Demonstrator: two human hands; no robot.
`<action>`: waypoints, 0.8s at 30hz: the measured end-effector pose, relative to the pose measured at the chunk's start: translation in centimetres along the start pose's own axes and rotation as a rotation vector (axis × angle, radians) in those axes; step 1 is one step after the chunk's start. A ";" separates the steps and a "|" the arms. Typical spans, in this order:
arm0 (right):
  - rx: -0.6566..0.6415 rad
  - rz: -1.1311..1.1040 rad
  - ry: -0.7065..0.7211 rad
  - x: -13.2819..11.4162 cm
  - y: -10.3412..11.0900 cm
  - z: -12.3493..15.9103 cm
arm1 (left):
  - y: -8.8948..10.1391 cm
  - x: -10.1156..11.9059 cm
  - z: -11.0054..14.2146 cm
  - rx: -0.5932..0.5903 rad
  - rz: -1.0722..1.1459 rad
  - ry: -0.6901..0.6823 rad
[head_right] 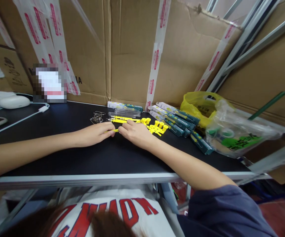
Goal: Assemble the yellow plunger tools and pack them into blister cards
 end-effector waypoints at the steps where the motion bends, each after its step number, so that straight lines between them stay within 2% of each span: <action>1: 0.011 -0.002 0.004 0.0 0.0 0.0 | 0.0 0.0 0.0 0.003 0.009 -0.009; 7: 0.040 -0.097 -0.050 0.6 0.1 0.1 | 0.3 -0.5 -0.2 0.069 0.072 0.004; 19: -0.032 -0.042 -0.048 0.2 -0.9 0.1 | -0.6 0.1 0.1 0.005 -0.243 0.022; 24: -0.091 -0.010 -0.108 0.3 -0.8 0.1 | -0.6 0.1 0.1 -0.008 -0.259 0.006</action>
Point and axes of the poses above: each hand's wrist, its own z-axis away from the middle knuckle, its own y-axis out of the back of the hand, x = y × z, the point moved 9 cm from there along -z, towards the middle knuckle
